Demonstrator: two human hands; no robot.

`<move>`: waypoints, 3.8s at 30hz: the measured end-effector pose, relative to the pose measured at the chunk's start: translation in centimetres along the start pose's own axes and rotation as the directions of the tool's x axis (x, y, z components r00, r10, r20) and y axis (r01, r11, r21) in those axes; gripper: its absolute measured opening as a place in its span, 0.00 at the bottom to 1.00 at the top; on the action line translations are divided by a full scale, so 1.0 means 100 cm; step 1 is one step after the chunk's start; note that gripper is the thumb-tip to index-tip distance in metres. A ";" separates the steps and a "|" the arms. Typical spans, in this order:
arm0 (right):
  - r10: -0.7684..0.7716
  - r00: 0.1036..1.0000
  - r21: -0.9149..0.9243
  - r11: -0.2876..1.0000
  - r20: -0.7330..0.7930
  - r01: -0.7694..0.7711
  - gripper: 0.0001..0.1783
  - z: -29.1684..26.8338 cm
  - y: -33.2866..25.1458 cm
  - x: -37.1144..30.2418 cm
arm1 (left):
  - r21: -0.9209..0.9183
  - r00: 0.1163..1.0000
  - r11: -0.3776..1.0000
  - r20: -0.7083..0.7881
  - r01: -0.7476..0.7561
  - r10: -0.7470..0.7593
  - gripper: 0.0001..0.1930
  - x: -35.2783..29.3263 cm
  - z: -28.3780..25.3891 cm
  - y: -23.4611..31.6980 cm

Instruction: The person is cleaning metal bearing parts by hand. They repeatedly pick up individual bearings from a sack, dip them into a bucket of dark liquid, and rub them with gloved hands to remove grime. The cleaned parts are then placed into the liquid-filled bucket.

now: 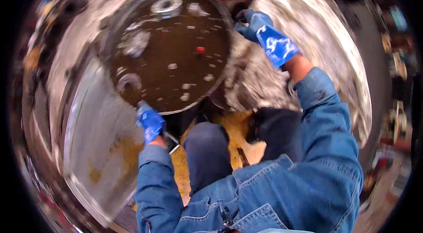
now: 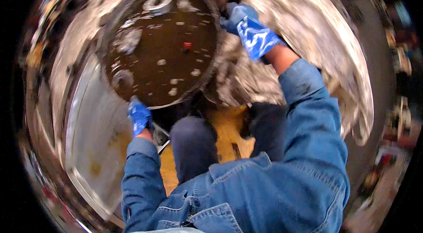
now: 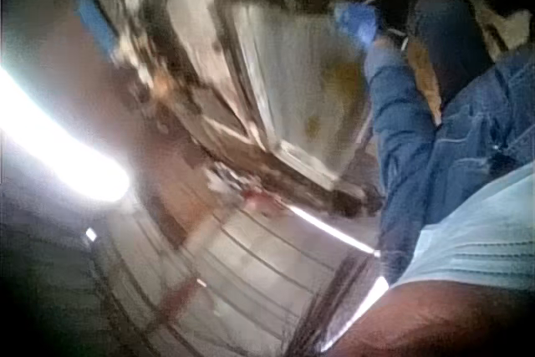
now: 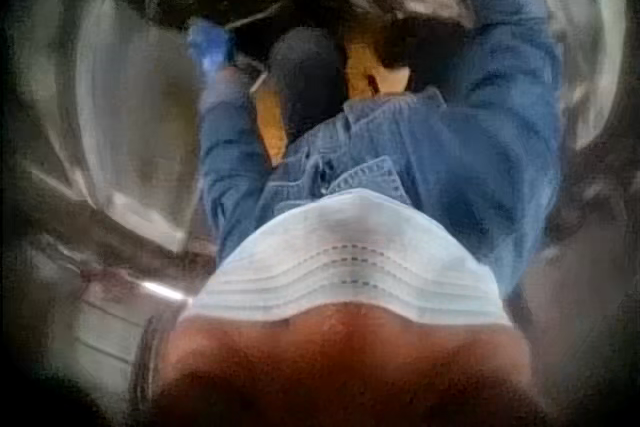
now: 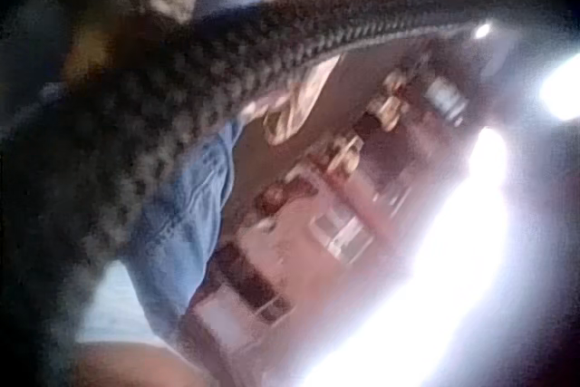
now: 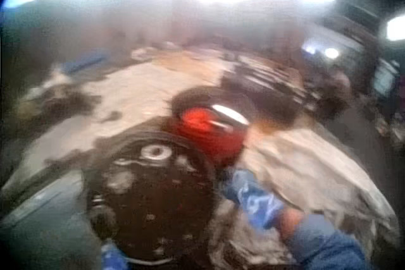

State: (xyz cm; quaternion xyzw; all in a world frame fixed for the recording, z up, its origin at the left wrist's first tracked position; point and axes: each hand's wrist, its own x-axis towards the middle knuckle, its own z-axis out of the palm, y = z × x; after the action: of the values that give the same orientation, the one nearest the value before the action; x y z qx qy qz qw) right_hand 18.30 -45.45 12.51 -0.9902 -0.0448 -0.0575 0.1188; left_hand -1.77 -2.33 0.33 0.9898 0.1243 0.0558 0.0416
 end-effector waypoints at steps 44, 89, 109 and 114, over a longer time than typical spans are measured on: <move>-0.024 0.858 0.766 -0.438 0.513 -0.470 0.24 0.032 0.117 -0.157 | -0.757 0.648 0.145 0.424 0.637 -0.632 0.21 0.012 -0.029 0.022; 0.775 0.533 -0.120 0.597 0.340 -0.793 0.37 0.199 0.289 -0.379 | -0.667 0.728 0.296 0.596 0.684 -0.338 0.21 0.006 -0.040 -0.022; 0.903 0.427 -0.250 0.422 0.038 -0.871 0.22 0.238 0.452 -0.373 | -0.331 0.862 0.881 0.484 0.338 -0.150 0.19 -0.002 -0.062 -0.007; 0.897 0.437 -0.200 0.440 0.062 -0.875 0.22 0.237 0.462 -0.371 | -0.306 0.801 0.875 0.582 0.376 -0.141 0.17 0.011 -0.063 0.027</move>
State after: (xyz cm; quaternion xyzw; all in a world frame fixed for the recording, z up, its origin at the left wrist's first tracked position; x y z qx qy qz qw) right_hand -11.25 -87.27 -25.61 -0.8729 0.4761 0.0893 0.0588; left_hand -0.81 -4.18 6.91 0.9063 0.2299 -0.2083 0.2871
